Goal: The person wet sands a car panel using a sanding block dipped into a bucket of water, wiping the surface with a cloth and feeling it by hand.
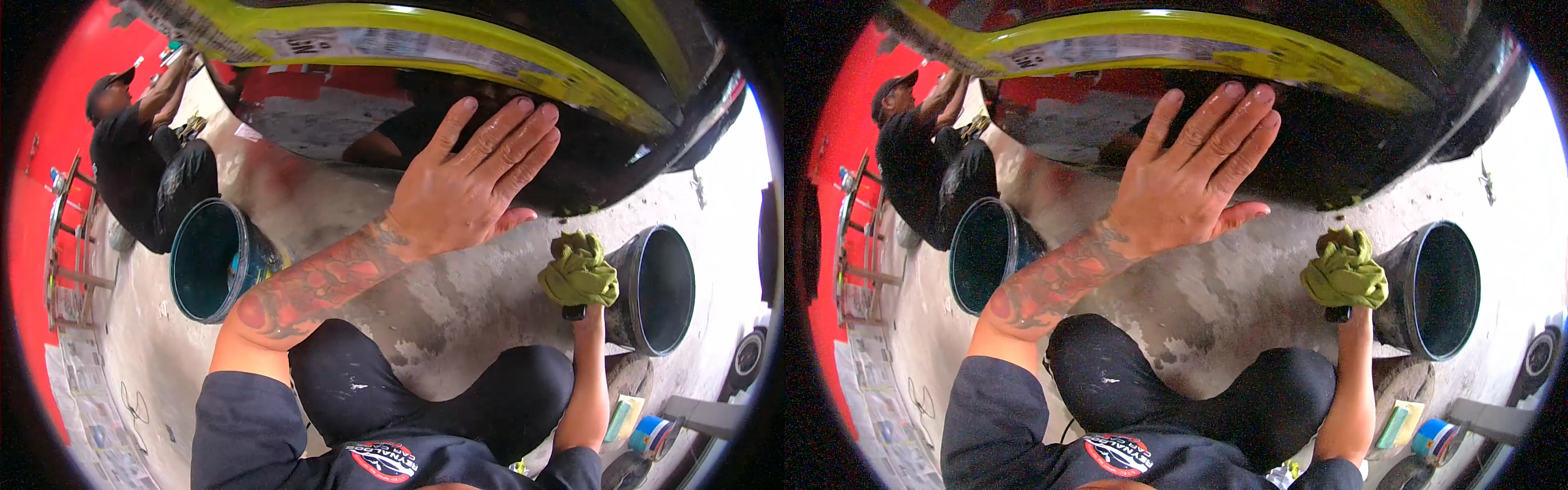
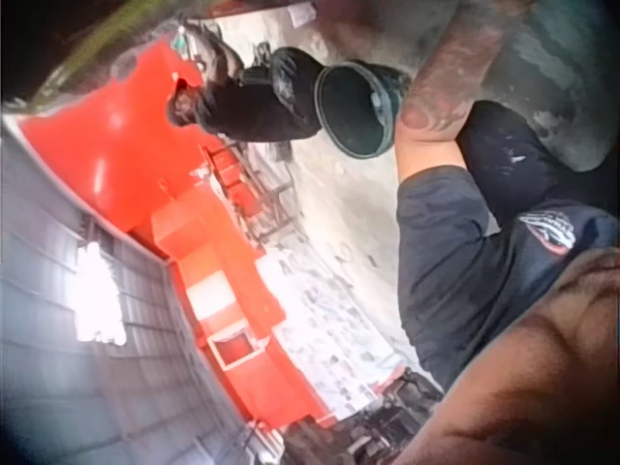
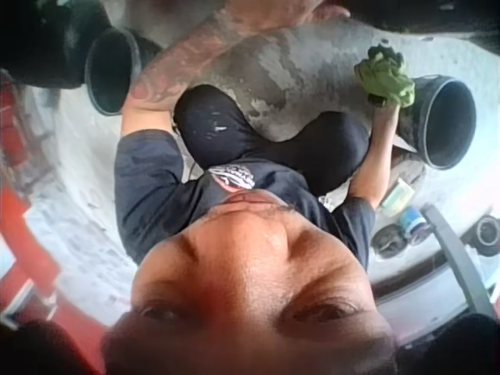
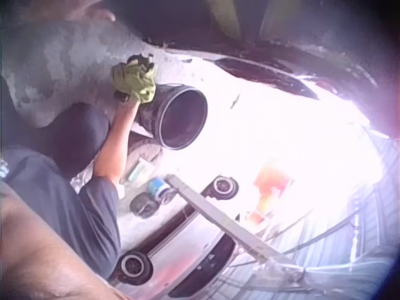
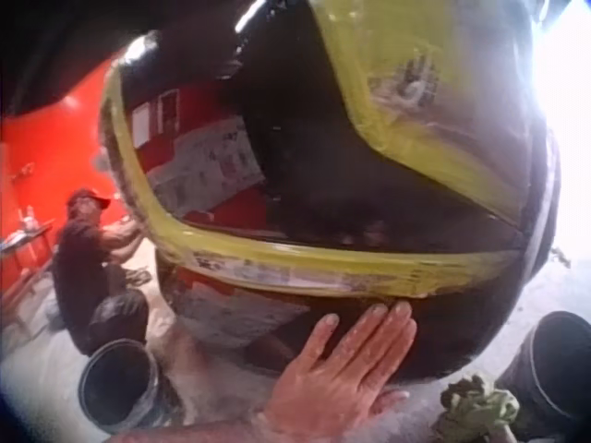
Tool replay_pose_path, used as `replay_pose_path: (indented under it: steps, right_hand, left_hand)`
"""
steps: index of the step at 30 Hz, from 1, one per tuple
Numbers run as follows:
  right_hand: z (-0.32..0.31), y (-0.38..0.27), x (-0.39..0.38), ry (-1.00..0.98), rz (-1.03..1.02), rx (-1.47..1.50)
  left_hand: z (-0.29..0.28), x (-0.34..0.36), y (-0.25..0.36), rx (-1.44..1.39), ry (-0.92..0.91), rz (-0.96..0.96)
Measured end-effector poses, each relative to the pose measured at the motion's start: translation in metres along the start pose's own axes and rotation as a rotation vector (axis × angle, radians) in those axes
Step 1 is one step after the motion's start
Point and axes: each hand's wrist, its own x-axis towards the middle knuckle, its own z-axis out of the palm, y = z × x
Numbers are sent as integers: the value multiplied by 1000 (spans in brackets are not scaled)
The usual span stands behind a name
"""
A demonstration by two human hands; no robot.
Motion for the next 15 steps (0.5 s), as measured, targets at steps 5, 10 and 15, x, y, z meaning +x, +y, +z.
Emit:
replay_pose_path:
  steps: [5,10,15]
  right_hand:
    - [-29,20,6,-196,13,686]
    - [-26,22,4,-82,7,646]
    - [-55,21,-25,51,269,669]
  left_hand:
    - [0,-13,-13,-41,38,-32]
    - [-4,-27,-33,-34,68,-88]
    - [-4,-41,-47,-42,102,-131]
